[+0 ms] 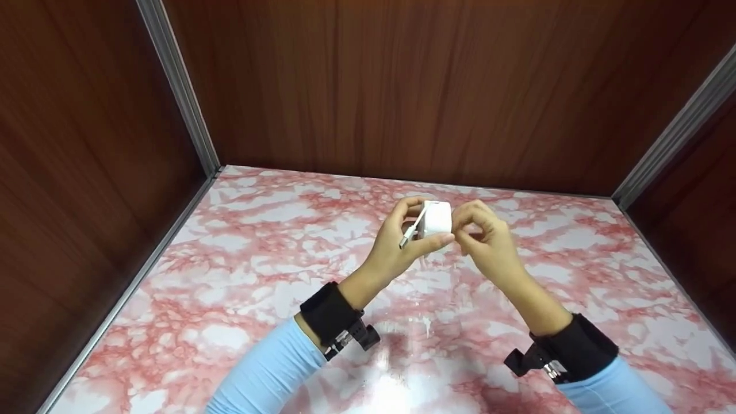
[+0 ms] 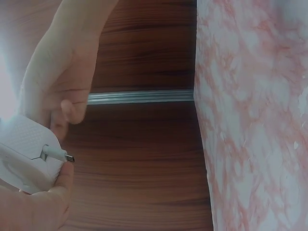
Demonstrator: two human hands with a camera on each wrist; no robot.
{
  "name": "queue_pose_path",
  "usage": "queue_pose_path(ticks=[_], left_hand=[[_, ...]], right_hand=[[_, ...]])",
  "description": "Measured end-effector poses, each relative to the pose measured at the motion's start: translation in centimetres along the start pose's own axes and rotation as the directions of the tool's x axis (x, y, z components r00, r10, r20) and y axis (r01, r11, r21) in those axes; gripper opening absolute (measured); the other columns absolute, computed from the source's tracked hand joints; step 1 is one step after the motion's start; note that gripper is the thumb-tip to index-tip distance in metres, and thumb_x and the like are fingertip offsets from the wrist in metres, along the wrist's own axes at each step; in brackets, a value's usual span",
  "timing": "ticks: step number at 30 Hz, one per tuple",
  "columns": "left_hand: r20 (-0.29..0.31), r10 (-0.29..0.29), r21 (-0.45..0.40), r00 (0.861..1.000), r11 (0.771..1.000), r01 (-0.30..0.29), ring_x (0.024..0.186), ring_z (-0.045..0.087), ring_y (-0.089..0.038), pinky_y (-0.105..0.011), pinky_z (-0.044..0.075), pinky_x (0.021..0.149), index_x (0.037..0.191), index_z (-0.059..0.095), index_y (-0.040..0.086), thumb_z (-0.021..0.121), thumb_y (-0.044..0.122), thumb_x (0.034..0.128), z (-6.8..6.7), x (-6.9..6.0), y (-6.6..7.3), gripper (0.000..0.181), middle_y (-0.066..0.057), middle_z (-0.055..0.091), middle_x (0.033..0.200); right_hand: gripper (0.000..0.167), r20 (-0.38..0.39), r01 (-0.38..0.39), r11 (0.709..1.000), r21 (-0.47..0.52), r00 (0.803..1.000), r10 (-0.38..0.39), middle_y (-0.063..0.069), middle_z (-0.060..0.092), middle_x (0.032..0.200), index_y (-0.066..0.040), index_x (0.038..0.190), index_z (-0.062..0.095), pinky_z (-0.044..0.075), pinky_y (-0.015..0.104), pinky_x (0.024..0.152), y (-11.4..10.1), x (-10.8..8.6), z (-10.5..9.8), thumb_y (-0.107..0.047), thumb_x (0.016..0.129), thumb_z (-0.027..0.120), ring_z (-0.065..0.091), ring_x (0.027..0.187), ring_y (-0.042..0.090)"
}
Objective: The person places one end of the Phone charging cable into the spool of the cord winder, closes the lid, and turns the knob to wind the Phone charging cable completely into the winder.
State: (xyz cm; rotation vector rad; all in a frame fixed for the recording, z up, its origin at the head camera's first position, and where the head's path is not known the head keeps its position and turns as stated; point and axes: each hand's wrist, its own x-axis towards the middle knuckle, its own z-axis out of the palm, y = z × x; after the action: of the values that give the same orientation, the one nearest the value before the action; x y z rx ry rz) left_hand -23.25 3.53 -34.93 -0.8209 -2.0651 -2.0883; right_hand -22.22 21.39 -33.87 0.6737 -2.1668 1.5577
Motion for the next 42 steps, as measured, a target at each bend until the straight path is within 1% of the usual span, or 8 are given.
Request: queue_pose_path(ticks=[8, 14, 22, 27, 32, 34, 38, 42], left_hand=[[0.009, -0.022, 0.002, 1.000, 1.000, 0.022, 0.100, 0.060, -0.019, -0.031, 0.052, 0.084, 0.132, 0.047, 0.008, 0.078, 0.019, 0.0786, 0.0, 0.1, 0.2, 0.063, -0.011, 0.057, 0.120], [0.012, -0.002, 0.013, 1.000, 1.000, 0.002, 0.099, 0.061, -0.019, -0.034, 0.052, 0.086, 0.131, 0.046, 0.006, 0.077, 0.020, 0.0790, 0.0, 0.2, 0.0, 0.062, -0.012, 0.056, 0.120], [-0.004, 0.004, 0.006, 1.000, 1.000, -0.004, 0.102, 0.058, -0.019, -0.034, 0.052, 0.086, 0.129, 0.048, 0.005, 0.077, 0.019, 0.0782, 0.0, 0.1, -0.1, 0.060, -0.013, 0.056, 0.118], [-0.003, -0.035, -0.040, 0.999, 0.999, 0.035, 0.104, 0.056, -0.020, -0.031, 0.051, 0.087, 0.129, 0.048, 0.009, 0.079, 0.021, 0.0762, 0.1, 0.1, 0.0, 0.062, -0.010, 0.054, 0.120], [-0.001, -0.020, -0.032, 1.000, 0.999, 0.020, 0.105, 0.055, -0.021, -0.030, 0.051, 0.086, 0.129, 0.048, 0.010, 0.079, 0.022, 0.0762, 0.1, 0.1, 0.0, 0.063, -0.011, 0.054, 0.120], [0.003, -0.019, -0.047, 1.000, 0.999, 0.019, 0.105, 0.055, -0.021, -0.030, 0.051, 0.086, 0.129, 0.048, 0.010, 0.078, 0.021, 0.0767, 0.1, 0.1, 0.0, 0.062, -0.011, 0.054, 0.120], [0.001, -0.023, -0.068, 1.000, 0.997, 0.023, 0.104, 0.056, -0.020, -0.031, 0.052, 0.086, 0.129, 0.048, 0.010, 0.079, 0.019, 0.0775, 0.0, 0.0, -0.1, 0.060, -0.011, 0.054, 0.119], [-0.002, -0.017, -0.062, 1.000, 0.998, 0.017, 0.104, 0.056, -0.021, -0.030, 0.051, 0.086, 0.129, 0.048, 0.009, 0.079, 0.018, 0.0772, 0.1, 0.0, 0.0, 0.061, -0.011, 0.054, 0.119]], right_hand=[[0.013, 0.311, -0.549, 0.827, 0.124, 0.813, 0.493, -0.003, 0.049, 0.070, -0.006, 0.097, 0.054, 0.038, 0.019, 0.049, -2.1, 0.7, -1.1, -0.016, 0.100, 0.047, 0.045, 0.059, 0.006], [0.007, 0.319, -0.517, 0.853, 0.073, 0.822, 0.471, -0.004, 0.054, 0.077, -0.004, 0.100, 0.058, 0.039, 0.017, 0.052, -2.0, 1.2, -1.3, -0.009, 0.097, 0.055, 0.046, 0.065, 0.005], [0.012, 0.108, 0.068, 0.983, -0.168, 0.993, -0.050, 0.002, 0.060, 0.075, 0.002, 0.081, 0.064, 0.043, 0.016, 0.054, -0.1, 0.8, -0.8, 0.013, 0.081, 0.068, 0.052, 0.068, 0.004], [0.030, 0.109, 0.533, 0.779, -0.332, 0.842, -0.529, 0.005, 0.055, 0.070, -0.005, 0.065, 0.056, 0.037, 0.019, 0.059, 1.1, 1.2, -0.7, 0.020, 0.068, 0.073, 0.047, 0.065, 0.013], [0.025, 0.091, 0.675, 0.598, -0.433, 0.692, -0.716, 0.005, 0.062, 0.070, -0.005, 0.063, 0.058, 0.037, 0.026, 0.061, 1.6, 1.5, -0.5, 0.016, 0.067, 0.071, 0.050, 0.066, 0.020], [0.023, 0.072, 0.628, 0.660, -0.413, 0.745, -0.663, 0.006, 0.065, 0.073, -0.004, 0.064, 0.062, 0.039, 0.023, 0.059, 1.5, 1.4, -0.6, 0.016, 0.069, 0.072, 0.051, 0.067, 0.018], [0.022, 0.095, 0.107, 0.993, -0.047, 0.990, -0.102, -0.001, 0.068, 0.080, -0.007, 0.075, 0.069, 0.044, 0.016, 0.060, 0.8, 1.3, -1.1, 0.014, 0.079, 0.068, 0.056, 0.071, 0.008], [0.015, 0.265, -0.488, 0.804, 0.341, 0.870, 0.415, -0.001, 0.065, 0.088, -0.008, 0.095, 0.063, 0.048, 0.016, 0.059, -0.5, 1.4, -1.8, 0.003, 0.095, 0.053, 0.058, 0.071, 0.006]])
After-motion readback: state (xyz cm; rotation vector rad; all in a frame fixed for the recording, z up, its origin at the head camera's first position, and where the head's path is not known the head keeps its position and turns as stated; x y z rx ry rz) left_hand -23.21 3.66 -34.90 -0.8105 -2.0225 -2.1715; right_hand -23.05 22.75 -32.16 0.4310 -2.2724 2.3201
